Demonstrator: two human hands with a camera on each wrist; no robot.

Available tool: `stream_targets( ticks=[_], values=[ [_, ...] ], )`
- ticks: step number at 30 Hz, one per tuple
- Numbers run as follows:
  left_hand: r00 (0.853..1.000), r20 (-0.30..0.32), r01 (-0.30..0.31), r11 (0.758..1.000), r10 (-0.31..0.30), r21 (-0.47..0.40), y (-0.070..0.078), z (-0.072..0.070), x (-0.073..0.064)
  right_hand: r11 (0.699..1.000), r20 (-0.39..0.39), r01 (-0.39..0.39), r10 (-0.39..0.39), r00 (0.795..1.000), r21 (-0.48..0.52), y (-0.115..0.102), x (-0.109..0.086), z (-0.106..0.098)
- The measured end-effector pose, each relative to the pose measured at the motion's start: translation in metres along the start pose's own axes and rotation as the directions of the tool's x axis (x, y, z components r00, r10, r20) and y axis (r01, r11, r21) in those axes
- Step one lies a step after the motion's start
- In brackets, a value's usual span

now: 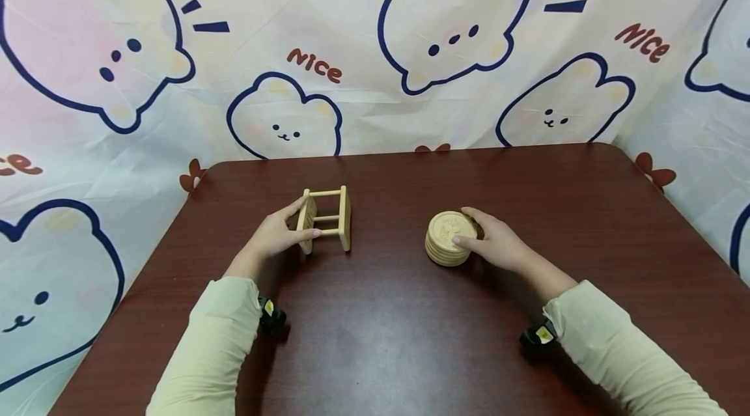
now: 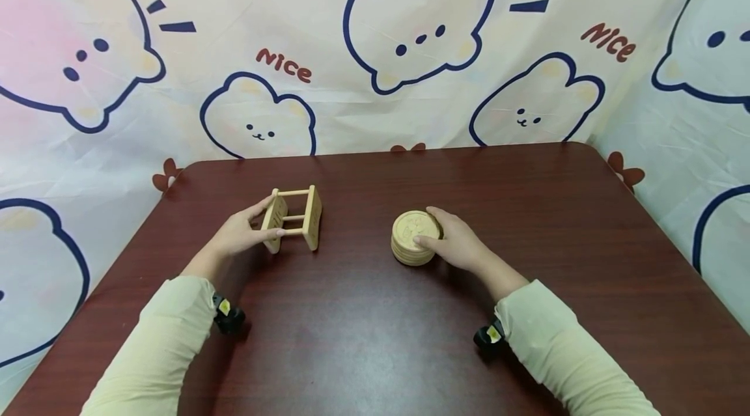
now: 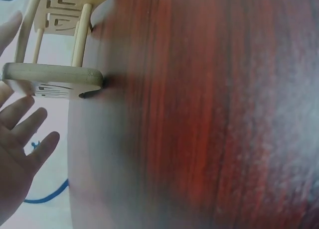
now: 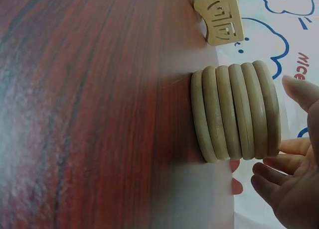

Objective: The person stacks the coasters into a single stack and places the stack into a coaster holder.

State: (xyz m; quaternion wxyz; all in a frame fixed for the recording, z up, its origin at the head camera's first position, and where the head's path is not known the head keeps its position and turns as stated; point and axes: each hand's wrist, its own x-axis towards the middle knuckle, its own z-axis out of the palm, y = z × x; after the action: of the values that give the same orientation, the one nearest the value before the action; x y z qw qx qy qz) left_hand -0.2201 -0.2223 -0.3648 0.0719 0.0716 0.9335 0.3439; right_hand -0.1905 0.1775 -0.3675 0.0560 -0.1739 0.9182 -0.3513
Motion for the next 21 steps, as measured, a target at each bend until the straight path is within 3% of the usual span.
stream_targets(
  ticks=[5,10,15,21],
  values=[
    [0.998,-0.043,-0.049,0.999,0.05,0.019,0.004,0.0,-0.001,0.997,-0.021,-0.057,0.058,0.998,0.058,0.005,-0.003,0.001],
    [0.991,-0.082,-0.106,0.994,0.108,0.018,0.019,-0.001,-0.004,0.988,-0.026,-0.101,0.104,0.994,0.118,0.009,-0.005,0.002],
    [0.99,-0.06,-0.126,0.992,0.126,-0.006,0.035,0.001,-0.005,0.981,-0.035,-0.119,0.125,0.991,0.151,0.012,-0.006,0.003],
    [0.981,-0.04,-0.193,0.98,0.191,-0.049,0.054,0.009,-0.005,0.975,-0.041,-0.143,0.152,0.988,0.168,0.011,-0.007,0.004]
  ],
)
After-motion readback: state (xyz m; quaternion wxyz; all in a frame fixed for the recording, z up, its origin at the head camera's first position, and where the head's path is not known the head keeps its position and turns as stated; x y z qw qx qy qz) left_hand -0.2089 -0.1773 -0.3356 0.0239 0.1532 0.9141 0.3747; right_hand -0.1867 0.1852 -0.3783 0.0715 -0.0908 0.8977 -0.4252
